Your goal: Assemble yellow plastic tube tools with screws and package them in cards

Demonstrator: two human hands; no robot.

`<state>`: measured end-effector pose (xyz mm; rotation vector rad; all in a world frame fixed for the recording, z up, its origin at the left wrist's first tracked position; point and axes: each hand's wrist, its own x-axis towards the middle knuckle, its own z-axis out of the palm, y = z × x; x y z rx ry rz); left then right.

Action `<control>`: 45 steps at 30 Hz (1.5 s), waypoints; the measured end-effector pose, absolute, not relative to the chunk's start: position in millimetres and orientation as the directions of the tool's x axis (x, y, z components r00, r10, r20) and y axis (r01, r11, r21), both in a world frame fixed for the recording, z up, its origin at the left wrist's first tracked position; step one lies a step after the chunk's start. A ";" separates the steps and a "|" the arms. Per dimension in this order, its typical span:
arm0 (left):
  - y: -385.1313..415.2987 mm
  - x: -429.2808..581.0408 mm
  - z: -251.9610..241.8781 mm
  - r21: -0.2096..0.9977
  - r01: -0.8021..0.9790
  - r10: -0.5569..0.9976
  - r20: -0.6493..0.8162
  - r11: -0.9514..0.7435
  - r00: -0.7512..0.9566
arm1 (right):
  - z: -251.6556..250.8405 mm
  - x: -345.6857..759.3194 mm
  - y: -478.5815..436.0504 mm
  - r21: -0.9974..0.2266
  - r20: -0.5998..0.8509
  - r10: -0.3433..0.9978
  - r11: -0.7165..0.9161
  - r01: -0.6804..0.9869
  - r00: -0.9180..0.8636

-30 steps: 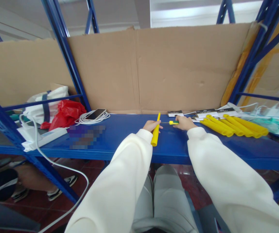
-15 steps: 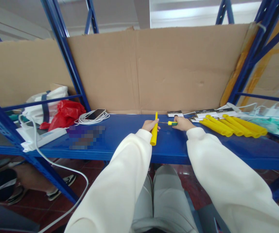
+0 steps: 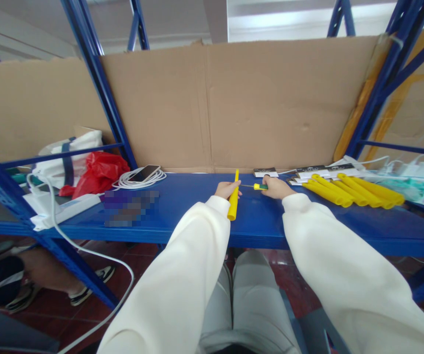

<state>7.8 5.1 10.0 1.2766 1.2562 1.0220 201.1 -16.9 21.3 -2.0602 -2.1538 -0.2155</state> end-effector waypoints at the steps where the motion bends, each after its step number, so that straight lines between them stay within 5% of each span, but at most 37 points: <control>1: 5.9 7.8 9.5 0.990 0.120 0.992 -0.086 0.074 0.093 | 21.3 200.9 -16.7 0.001 0.214 0.976 0.041 0.999 -0.040; 45: 2.4 8.5 9.7 0.990 0.107 0.990 -0.098 0.087 0.103 | 20.3 200.7 -15.7 0.037 0.259 0.964 0.047 0.998 -0.055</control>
